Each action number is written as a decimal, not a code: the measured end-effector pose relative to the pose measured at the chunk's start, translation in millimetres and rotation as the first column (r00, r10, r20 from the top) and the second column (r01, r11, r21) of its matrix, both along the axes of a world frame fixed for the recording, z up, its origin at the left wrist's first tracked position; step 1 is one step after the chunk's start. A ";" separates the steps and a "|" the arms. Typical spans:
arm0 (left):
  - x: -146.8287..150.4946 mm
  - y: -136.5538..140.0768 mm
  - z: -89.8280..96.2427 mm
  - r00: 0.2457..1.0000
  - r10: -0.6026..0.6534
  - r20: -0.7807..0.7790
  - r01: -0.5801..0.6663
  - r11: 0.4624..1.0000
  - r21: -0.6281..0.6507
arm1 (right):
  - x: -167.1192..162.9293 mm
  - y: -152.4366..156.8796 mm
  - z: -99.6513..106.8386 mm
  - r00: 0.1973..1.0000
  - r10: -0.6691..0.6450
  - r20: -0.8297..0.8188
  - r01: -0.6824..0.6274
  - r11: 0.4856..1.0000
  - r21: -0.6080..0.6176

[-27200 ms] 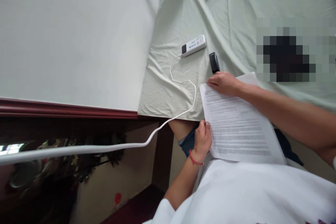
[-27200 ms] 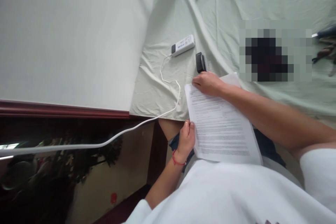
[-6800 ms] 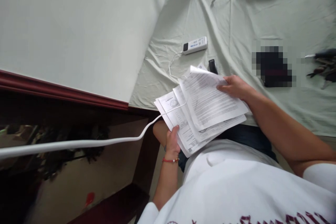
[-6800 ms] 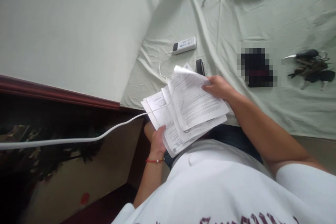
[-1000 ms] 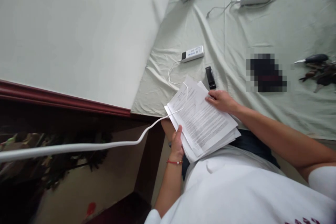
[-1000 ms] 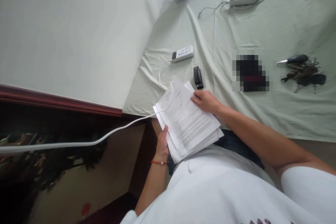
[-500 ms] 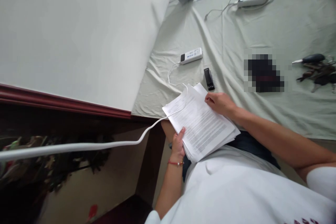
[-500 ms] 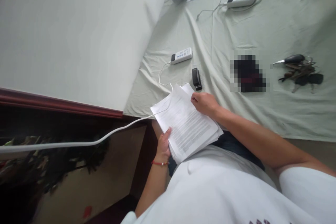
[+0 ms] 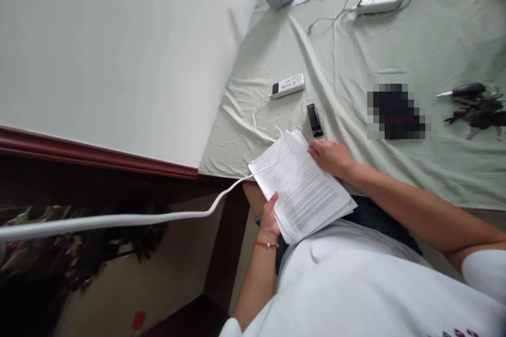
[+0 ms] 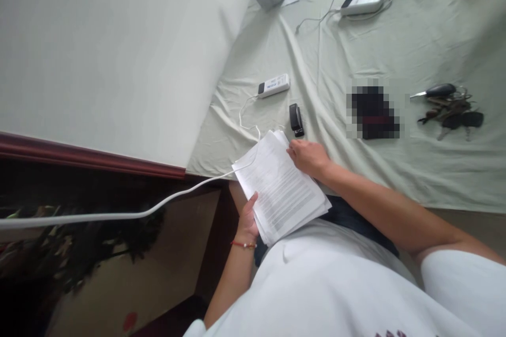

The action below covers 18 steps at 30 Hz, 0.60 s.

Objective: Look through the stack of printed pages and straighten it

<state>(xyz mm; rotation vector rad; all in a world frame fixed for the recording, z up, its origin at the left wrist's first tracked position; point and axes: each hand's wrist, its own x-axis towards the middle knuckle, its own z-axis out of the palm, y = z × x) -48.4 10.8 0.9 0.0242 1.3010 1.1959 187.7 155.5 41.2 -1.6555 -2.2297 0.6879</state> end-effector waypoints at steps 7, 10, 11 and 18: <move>0.6 1.4 0.1 0.999 -0.051 -0.005 0.051 0.999 -0.010 | 4.7 4.8 -1.4 0.999 0.033 0.016 -0.032 0.998 -0.063; 2.9 3.2 -1.1 0.996 -0.059 -0.070 0.059 0.998 -0.010 | 4.1 5.0 -2.9 1.000 0.010 -0.002 -0.010 0.999 -0.043; 3.7 4.0 -1.6 0.994 -0.057 -0.091 0.055 0.998 -0.016 | 3.8 5.0 -3.5 1.000 -0.016 0.000 0.016 0.999 -0.029; 4.9 9.4 -3.7 0.999 -0.025 -0.029 0.024 0.999 -0.025 | 1.5 3.5 -1.7 0.992 0.117 0.049 -0.114 0.991 -0.063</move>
